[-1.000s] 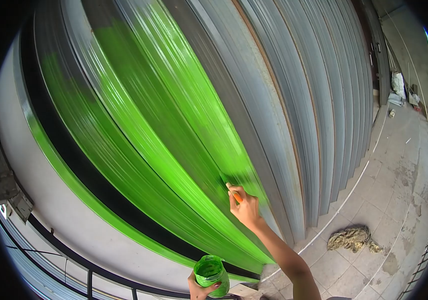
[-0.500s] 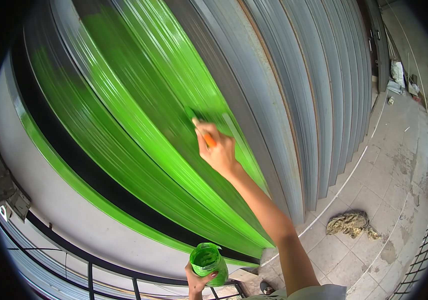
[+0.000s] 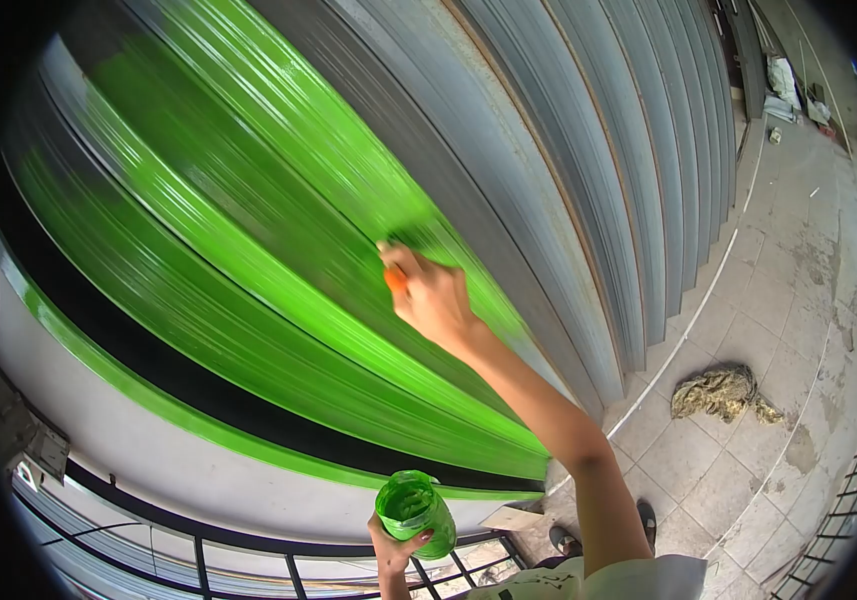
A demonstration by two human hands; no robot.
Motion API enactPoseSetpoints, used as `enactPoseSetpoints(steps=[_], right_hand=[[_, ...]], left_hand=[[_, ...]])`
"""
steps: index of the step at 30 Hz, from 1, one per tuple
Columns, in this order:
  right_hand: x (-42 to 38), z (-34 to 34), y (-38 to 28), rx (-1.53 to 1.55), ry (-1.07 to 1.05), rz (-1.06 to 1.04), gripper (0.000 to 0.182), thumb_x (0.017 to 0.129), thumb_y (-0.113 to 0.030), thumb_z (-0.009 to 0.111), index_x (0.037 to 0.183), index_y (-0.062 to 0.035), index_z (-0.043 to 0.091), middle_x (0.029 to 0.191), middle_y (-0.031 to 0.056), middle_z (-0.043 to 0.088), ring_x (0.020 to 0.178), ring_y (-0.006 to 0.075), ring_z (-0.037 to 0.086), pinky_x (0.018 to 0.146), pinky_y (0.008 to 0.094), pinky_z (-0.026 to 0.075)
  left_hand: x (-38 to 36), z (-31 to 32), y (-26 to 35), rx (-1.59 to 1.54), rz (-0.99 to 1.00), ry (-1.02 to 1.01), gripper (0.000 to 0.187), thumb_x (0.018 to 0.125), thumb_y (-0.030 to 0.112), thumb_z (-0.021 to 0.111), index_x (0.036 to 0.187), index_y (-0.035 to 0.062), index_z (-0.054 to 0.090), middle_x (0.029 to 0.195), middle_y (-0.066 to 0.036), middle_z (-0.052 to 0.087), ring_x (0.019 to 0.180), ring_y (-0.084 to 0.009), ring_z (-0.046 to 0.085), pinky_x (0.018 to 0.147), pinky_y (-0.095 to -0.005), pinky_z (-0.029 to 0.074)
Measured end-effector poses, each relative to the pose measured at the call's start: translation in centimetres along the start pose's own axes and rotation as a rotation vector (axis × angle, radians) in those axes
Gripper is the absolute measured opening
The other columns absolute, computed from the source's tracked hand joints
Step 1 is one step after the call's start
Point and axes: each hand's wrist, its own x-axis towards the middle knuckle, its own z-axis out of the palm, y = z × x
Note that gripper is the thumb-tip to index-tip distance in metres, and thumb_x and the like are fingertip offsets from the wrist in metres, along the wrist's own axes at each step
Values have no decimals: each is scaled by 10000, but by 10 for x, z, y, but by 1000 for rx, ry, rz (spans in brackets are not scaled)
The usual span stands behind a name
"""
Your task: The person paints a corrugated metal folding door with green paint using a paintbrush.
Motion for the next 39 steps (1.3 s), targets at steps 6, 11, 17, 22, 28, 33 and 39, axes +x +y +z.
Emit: enactPoseSetpoints(steps=[6,11,17,22,28,33,39], right_hand=[[36,16,-13,59,218,-205,181,833,22,640,964,-66,552,989,85,723,640,175,699,443,262,513],[-101,-1,30,-38,58,-3,186,841,-4,667,968,-72,550,986,114,725,627,173,701,420,252,505],[-226,-34,62,-118,-140,299,210,824,5,659,974,-100,557,995,71,725,590,179,675,447,279,508],[-154,-19,41,-72,-112,135,226,809,9,636,988,-108,568,1054,71,706,669,197,695,462,284,532],[-24,11,17,120,184,-182,288,800,9,641,1053,-112,573,1102,88,695,697,207,704,469,288,549],[-105,8,51,138,130,-55,301,798,14,664,1055,-117,581,1092,85,704,685,193,707,488,270,553],[-227,-30,76,11,-24,223,278,783,37,679,1005,-114,610,1007,88,719,672,215,704,500,282,545]], left_hand=[[0,-1,-3,-44,10,2,751,566,181,897,1186,-81,567,1066,-157,681,976,-234,664,904,-369,520],[5,-3,-7,-32,-11,-24,767,563,214,902,1186,-82,565,1065,-159,680,982,-240,663,909,-372,520],[9,-11,-12,44,-44,-34,781,557,265,900,1177,-77,572,1054,-156,682,961,-237,669,899,-370,527],[11,-12,-11,70,-36,-58,768,562,282,896,1164,-72,577,1044,-153,684,950,-235,671,885,-363,530],[14,-14,-15,107,-38,-75,780,558,311,894,1160,-71,577,1048,-155,683,950,-236,671,884,-362,528],[10,-18,-17,104,-60,-67,786,556,311,895,1162,-74,575,1051,-156,682,950,-236,671,888,-365,527],[8,-23,-17,178,-89,-62,787,559,331,901,1157,-70,584,1042,-151,683,939,-233,672,872,-361,534]])
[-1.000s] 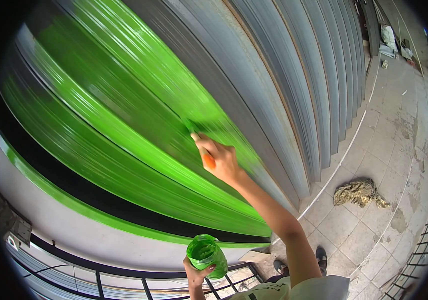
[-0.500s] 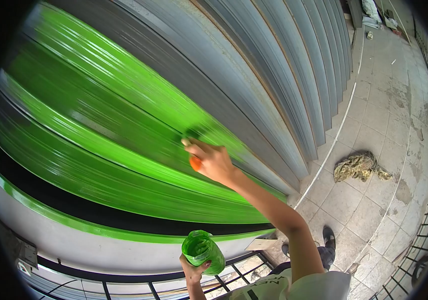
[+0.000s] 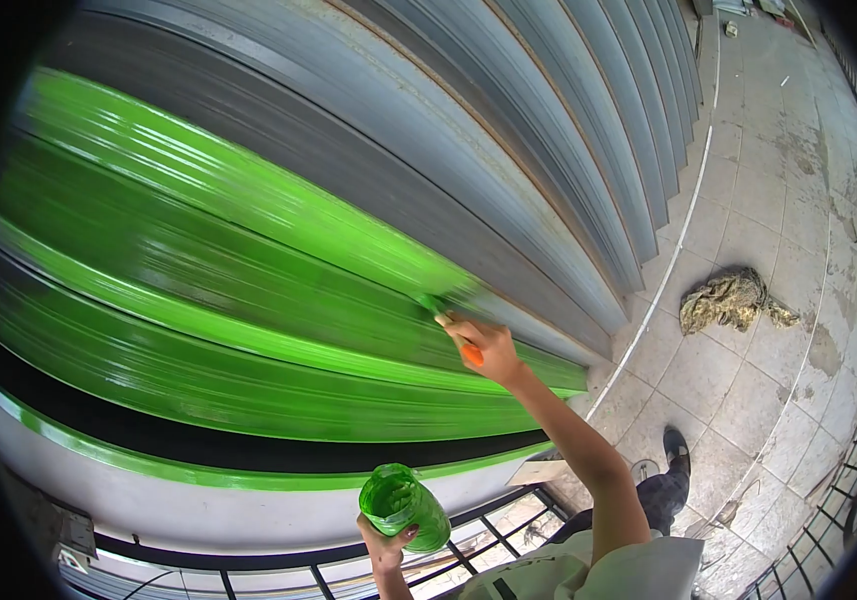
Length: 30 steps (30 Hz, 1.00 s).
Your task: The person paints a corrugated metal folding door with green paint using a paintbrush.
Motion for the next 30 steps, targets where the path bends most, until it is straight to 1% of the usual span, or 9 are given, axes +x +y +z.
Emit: enactPoseSetpoints(steps=[4,5,7,11,13,16,20,26,30], right_hand=[[-61,-17,27,-121,-223,174,283,751,52,667,957,-129,596,969,46,724,666,238,693,530,321,542],[-65,-15,35,-124,-213,125,396,695,35,655,1044,-140,593,1066,6,700,720,227,681,563,336,549],[-32,-10,19,-123,-234,94,351,720,29,647,1020,-140,578,1058,19,702,702,216,683,535,327,539],[74,21,-33,-2,-87,-133,258,784,6,651,987,-127,565,1059,48,707,624,183,678,431,282,507],[112,30,-56,105,109,-250,222,807,4,648,971,-125,571,1059,53,710,602,170,670,405,266,492],[113,28,-60,205,144,-211,204,819,1,649,965,-124,580,1062,58,712,612,162,672,414,256,499],[34,19,-13,155,84,-70,246,800,18,650,989,-121,576,1053,43,717,625,195,682,477,291,538],[-104,-29,62,-205,-354,430,342,719,17,664,992,-157,552,1013,11,712,735,237,688,607,345,561],[-99,-29,60,-200,-327,233,359,716,6,676,1006,-164,551,1028,1,705,721,230,688,588,349,556]], left_hand=[[-1,-1,-5,-7,15,-6,796,558,344,903,1156,-72,583,1040,-150,683,933,-233,672,869,-359,536],[1,0,-4,-4,17,-17,796,558,340,901,1158,-73,581,1041,-150,683,934,-233,672,871,-359,535],[2,5,-1,0,13,-34,795,559,333,897,1162,-75,578,1043,-151,681,935,-235,671,874,-359,533],[3,17,4,-14,23,-29,732,562,350,859,1107,-77,621,1017,-127,685,896,-211,659,831,-351,530],[2,20,7,-39,23,-16,730,564,349,858,1107,-78,621,1015,-126,685,895,-209,659,830,-350,530],[3,18,5,-25,11,-13,734,565,348,859,1111,-80,618,1017,-125,684,897,-207,657,829,-348,529],[1,14,2,-20,-21,-24,737,559,274,882,1142,-69,590,1036,-148,679,934,-233,667,870,-358,531],[-2,9,-2,-53,-37,-3,713,565,259,878,1128,-70,588,1021,-138,679,900,-218,659,842,-344,530],[1,12,2,-44,-14,-13,716,556,252,883,1126,-67,588,1018,-136,679,893,-217,658,842,-343,528]])
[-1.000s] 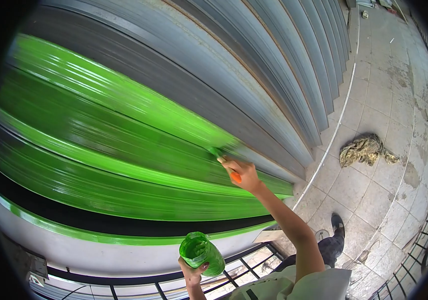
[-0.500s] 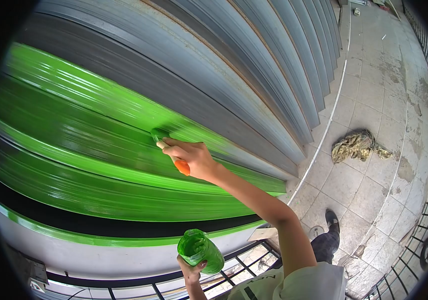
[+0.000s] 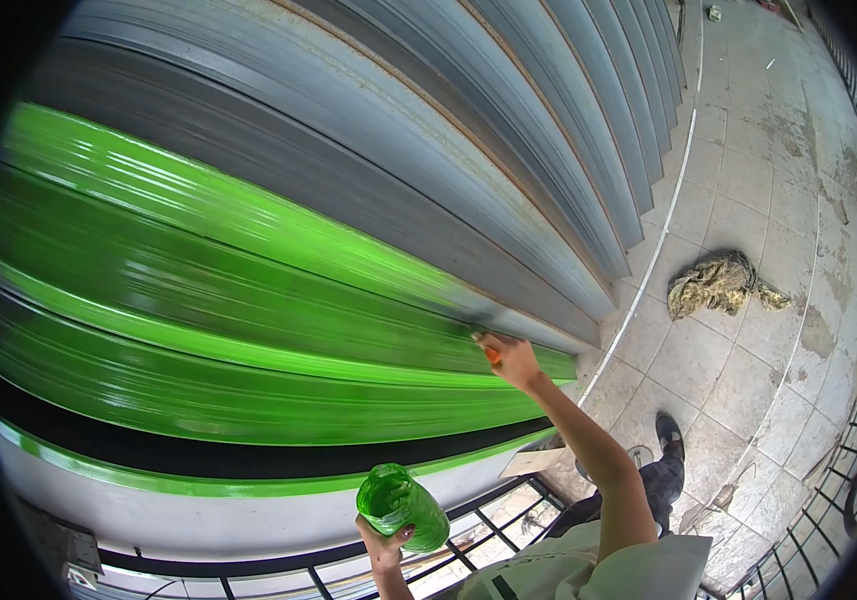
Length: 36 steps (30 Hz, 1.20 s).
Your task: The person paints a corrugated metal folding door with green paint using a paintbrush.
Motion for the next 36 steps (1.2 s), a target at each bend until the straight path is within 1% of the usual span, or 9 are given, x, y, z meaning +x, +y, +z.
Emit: enactPoseSetpoints(steps=[1,5,8,16,20,24,26,31,36], right_hand=[[20,-2,-20,11,-32,-3,347,721,0,680,1001,-166,560,1039,-1,703,718,224,688,587,351,556],[111,2,-101,298,307,-304,234,777,-34,677,970,-144,604,1144,73,682,767,227,706,536,293,560],[145,-26,-147,411,445,-431,256,807,-47,667,1041,-136,616,1169,107,673,793,239,712,530,261,565],[43,-1,-46,155,244,-124,229,827,-55,638,1041,-136,632,1113,68,695,817,233,708,638,327,596],[-17,11,12,-25,15,44,298,751,6,628,1018,-125,606,1041,46,707,777,222,700,612,349,576],[16,1,-15,-26,-97,100,359,693,38,623,1011,-127,597,945,55,716,701,221,688,578,365,553],[69,1,-57,17,-30,18,341,690,43,628,986,-125,611,917,62,720,652,217,679,544,347,545],[156,-31,-155,311,523,-424,255,777,11,664,999,-103,617,1027,101,719,688,216,703,489,276,549],[132,-7,-103,271,373,-325,216,836,-19,658,1021,-124,616,1091,104,704,737,237,720,501,287,564]], left_hand=[[-1,-1,-1,1,-15,-5,718,555,253,884,1127,-66,589,1019,-136,679,895,-218,659,842,-344,529],[-1,4,4,8,-10,16,740,548,289,878,1132,-70,600,1036,-128,673,916,-215,652,846,-352,522],[-1,3,2,-10,-30,35,754,539,302,871,1137,-70,601,1049,-122,668,928,-216,647,850,-355,517],[0,-1,0,-18,24,47,745,555,312,892,1125,-74,606,1018,-141,687,905,-223,670,842,-352,537],[-4,-4,0,-14,21,63,753,556,339,891,1123,-69,607,1010,-137,686,896,-219,670,836,-350,539],[-4,-1,1,2,30,59,749,558,344,890,1117,-68,608,1005,-135,685,892,-218,669,834,-349,539],[-5,1,4,-7,35,56,748,560,342,889,1118,-68,606,1006,-136,684,894,-219,669,836,-348,539],[-6,6,7,-39,53,66,749,562,328,890,1127,-68,597,1010,-140,683,900,-224,669,841,-349,538],[-11,14,14,-78,30,102,743,562,316,891,1118,-75,592,1015,-146,682,909,-232,670,844,-356,538]])
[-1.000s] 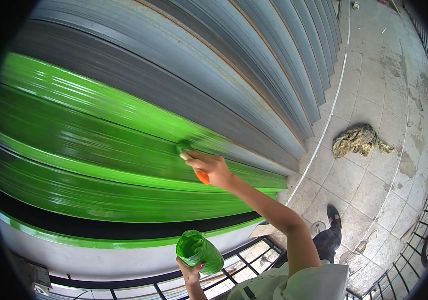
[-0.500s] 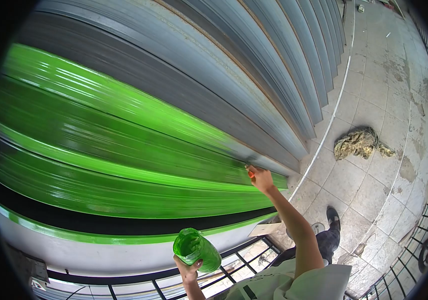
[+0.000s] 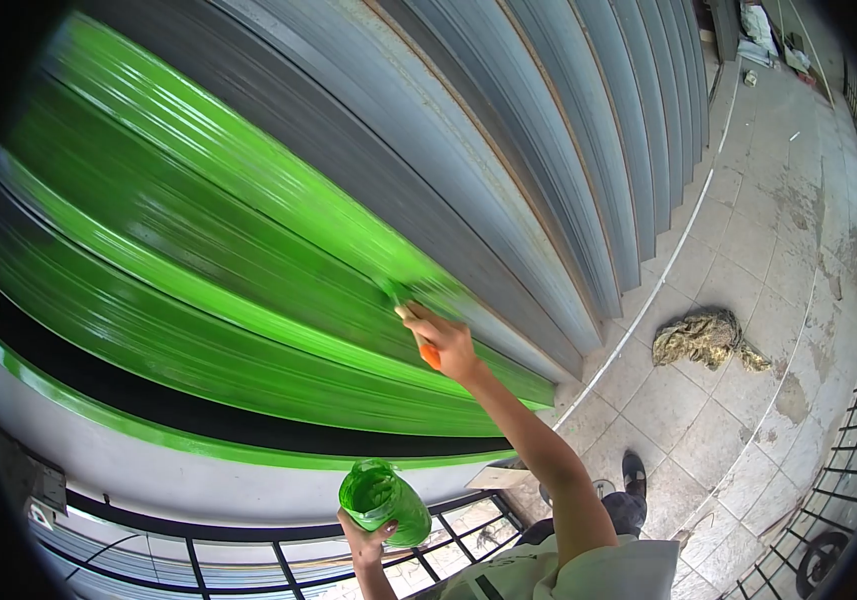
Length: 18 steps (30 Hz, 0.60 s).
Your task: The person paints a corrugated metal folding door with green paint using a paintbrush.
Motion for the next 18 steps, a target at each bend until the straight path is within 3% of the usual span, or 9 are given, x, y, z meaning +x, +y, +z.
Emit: enactPoseSetpoints(steps=[4,8,12,13,18], right_hand=[[-79,-25,36,-145,-166,145,248,820,25,655,1015,-120,610,1042,120,711,757,244,720,569,306,577],[-157,-60,70,-426,-526,533,203,824,-54,607,994,-165,604,770,106,685,627,326,652,543,421,517],[-175,-103,72,-400,-452,507,172,809,-45,584,921,-168,626,708,107,666,621,328,651,539,434,508],[-162,-108,65,-382,-452,540,161,818,-53,616,937,-160,632,742,104,683,660,326,668,557,423,520],[-59,-66,20,-36,-258,304,226,806,-54,695,1013,-135,651,867,100,720,750,305,699,607,360,558]], left_hand=[[-8,-3,-4,37,-5,-10,707,576,273,887,1111,-79,590,1003,-146,684,888,-224,670,835,-345,538],[-15,3,2,-4,-18,14,680,582,250,884,1101,-79,594,984,-142,688,865,-216,669,822,-336,536],[-19,13,8,-12,8,29,693,575,272,899,1097,-71,602,996,-139,692,892,-209,666,841,-336,528],[-23,15,11,-21,-3,25,698,575,270,902,1103,-72,599,1000,-140,691,899,-207,665,846,-336,526],[-29,30,8,-114,18,43,739,573,260,915,1140,-74,578,1033,-143,683,934,-203,659,870,-337,521]])
